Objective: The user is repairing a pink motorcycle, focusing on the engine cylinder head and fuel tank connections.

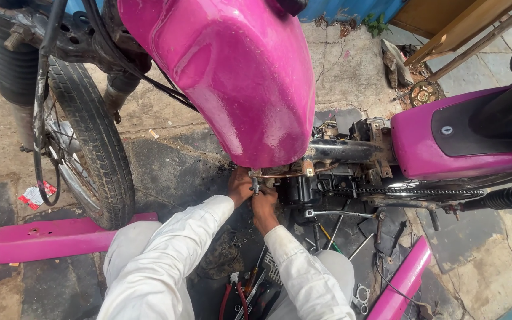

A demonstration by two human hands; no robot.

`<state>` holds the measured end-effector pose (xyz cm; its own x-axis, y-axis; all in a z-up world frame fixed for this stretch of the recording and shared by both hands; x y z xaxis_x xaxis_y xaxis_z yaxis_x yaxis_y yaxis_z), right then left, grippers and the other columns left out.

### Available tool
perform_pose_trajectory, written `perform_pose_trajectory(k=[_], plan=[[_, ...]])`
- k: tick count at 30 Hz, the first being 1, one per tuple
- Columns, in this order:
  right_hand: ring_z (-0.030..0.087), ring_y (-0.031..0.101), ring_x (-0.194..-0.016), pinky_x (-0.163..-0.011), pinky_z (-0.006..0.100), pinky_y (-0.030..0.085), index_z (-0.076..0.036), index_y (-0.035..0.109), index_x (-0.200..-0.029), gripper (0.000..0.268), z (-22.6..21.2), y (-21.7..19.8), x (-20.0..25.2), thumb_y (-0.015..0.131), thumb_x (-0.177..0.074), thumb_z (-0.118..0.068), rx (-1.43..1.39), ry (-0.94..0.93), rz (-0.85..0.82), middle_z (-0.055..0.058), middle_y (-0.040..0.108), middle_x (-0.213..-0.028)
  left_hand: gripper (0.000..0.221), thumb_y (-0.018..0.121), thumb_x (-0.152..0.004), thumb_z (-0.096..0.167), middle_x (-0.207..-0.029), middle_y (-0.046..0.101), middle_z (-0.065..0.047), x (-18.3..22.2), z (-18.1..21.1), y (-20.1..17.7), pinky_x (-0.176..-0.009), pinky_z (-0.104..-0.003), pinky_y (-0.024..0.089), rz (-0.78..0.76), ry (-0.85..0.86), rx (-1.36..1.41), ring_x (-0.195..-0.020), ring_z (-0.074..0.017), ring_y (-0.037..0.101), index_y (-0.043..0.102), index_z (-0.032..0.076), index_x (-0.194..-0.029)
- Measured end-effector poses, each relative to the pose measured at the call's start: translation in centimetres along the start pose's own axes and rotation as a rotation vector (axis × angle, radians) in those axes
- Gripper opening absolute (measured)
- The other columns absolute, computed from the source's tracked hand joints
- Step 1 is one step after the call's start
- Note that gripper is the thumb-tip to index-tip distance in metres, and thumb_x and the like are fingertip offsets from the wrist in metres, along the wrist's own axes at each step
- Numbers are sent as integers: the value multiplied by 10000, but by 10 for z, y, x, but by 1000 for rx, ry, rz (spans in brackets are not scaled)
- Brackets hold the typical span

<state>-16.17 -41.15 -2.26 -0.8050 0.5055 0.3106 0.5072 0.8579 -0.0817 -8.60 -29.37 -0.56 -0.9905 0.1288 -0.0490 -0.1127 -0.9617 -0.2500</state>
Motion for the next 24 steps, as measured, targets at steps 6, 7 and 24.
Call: perform_pose_trajectory(k=[6,7,24], plan=[[129,653,-912,-815,277,517,58,745,-1159,262,-32,3,12,609,-953,-29,-107,-49,-31,101,754,-1045,341,665,-787,151,-960,685,-114,1,3,4,-764,-445,538,-4,-164,356,-899,-306,668,609,45,-1106],[131,655,-923,-827,277,518,57,737,-1174,266,-38,4,13,605,-960,-29,-131,-61,-31,105,752,-1060,310,647,-793,124,-927,661,-99,0,-2,7,-720,-430,517,18,-181,425,-850,-271,641,599,35,-1086],[143,638,-936,-855,298,500,62,697,-1211,291,-28,15,0,617,-959,-59,-183,50,-88,110,721,-1063,483,719,-814,222,-1194,552,-156,-22,-33,5,-877,-501,455,46,-147,286,-1067,-349,559,553,71,-1242]])
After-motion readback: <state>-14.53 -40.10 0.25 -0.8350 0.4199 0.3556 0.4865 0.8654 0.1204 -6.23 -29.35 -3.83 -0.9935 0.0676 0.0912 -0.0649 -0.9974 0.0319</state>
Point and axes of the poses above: each hand's wrist, its own x-axis away from the middle knuckle, its own y-axis out of the palm, z = x × y, the point moved 10 cm from there along -x, towards the middle knuckle
